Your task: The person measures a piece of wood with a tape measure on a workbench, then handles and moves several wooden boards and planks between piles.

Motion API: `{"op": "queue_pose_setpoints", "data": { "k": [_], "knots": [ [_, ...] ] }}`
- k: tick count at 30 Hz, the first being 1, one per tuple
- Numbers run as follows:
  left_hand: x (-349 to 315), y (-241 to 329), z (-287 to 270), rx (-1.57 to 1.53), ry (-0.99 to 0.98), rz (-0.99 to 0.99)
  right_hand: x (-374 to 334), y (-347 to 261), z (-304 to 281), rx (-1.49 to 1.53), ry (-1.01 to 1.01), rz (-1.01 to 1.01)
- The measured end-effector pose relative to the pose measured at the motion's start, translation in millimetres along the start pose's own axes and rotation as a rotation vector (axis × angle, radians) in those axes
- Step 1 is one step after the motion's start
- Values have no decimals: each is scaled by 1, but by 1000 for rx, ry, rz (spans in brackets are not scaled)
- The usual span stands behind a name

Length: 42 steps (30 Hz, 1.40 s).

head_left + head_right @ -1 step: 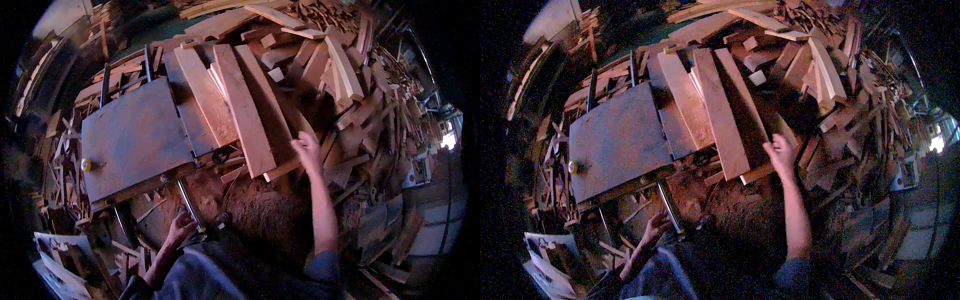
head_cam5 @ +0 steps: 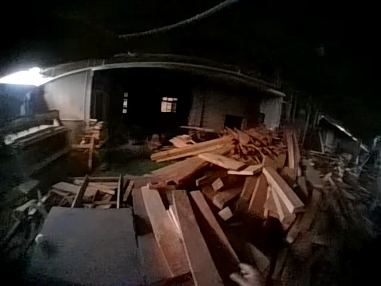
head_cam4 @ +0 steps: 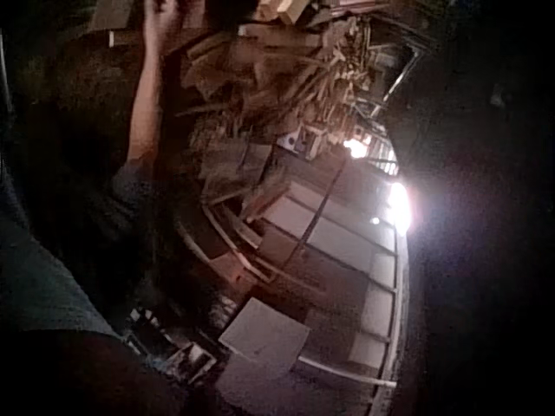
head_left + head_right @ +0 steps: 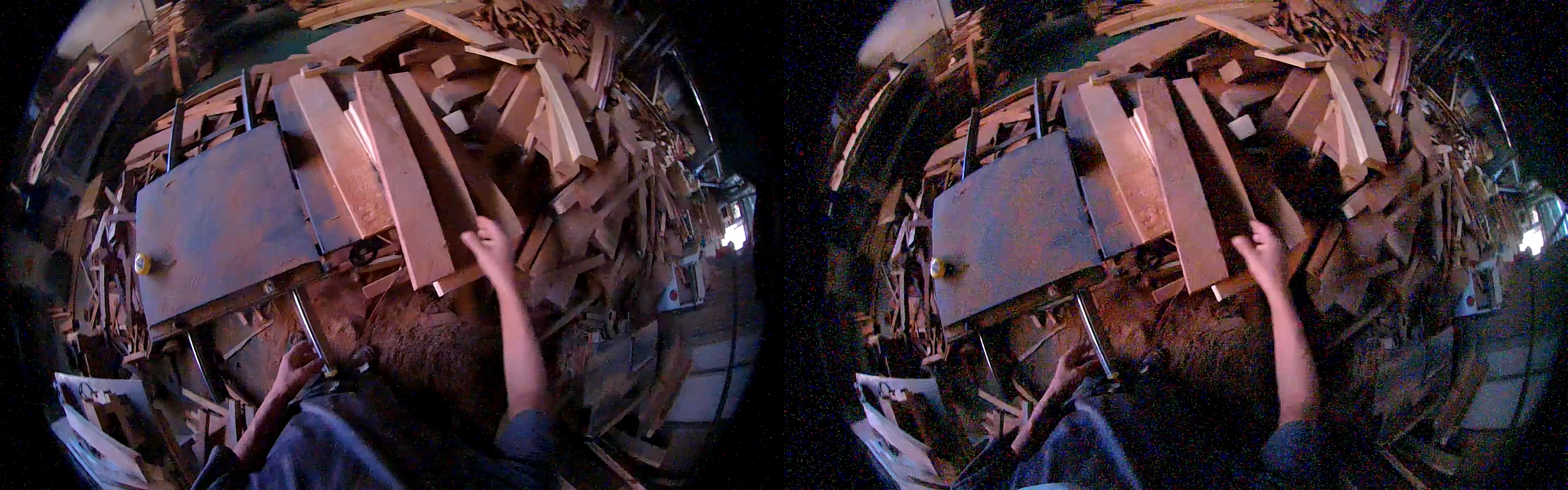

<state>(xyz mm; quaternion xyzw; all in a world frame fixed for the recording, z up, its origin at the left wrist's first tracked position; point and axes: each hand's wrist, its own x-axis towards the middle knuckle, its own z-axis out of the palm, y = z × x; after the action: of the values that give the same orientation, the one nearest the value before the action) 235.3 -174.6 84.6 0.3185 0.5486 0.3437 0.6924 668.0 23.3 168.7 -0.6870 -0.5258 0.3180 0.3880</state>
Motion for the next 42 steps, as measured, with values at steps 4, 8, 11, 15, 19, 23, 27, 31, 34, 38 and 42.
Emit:
{"op": "queue_pose_setpoints", "data": {
  "k": [4,8,11,15,19,23,27,31,34,38,42],
  "knots": [
    [-3,2,-7,33,10,94,-26,-45,80,-201,-180,-45],
    [-10,-9,-26,0,25,154,-26,-49,124,-647,-55,-28],
    [-13,-6,-37,46,1,114,-14,-29,132,-656,39,-10],
    [-4,-12,-60,70,-31,98,-17,-47,126,-690,-10,56],
    [9,-1,-84,210,-79,93,-44,-69,133,-473,-53,58],
    [33,35,-91,28,-351,8,-115,-93,130,227,-109,287],
    [77,64,-78,4,-499,-89,-229,-33,130,996,-41,602],
    [124,96,-49,-286,-654,-120,-291,-111,192,1514,-233,480],
    [158,108,-9,-400,-892,-162,-315,-106,201,1775,-372,595],
    [169,120,44,-758,-1005,-375,-329,-69,202,2025,-563,838],
    [151,146,62,-662,-890,-315,-333,-60,202,2027,-579,834]
  ]
}}
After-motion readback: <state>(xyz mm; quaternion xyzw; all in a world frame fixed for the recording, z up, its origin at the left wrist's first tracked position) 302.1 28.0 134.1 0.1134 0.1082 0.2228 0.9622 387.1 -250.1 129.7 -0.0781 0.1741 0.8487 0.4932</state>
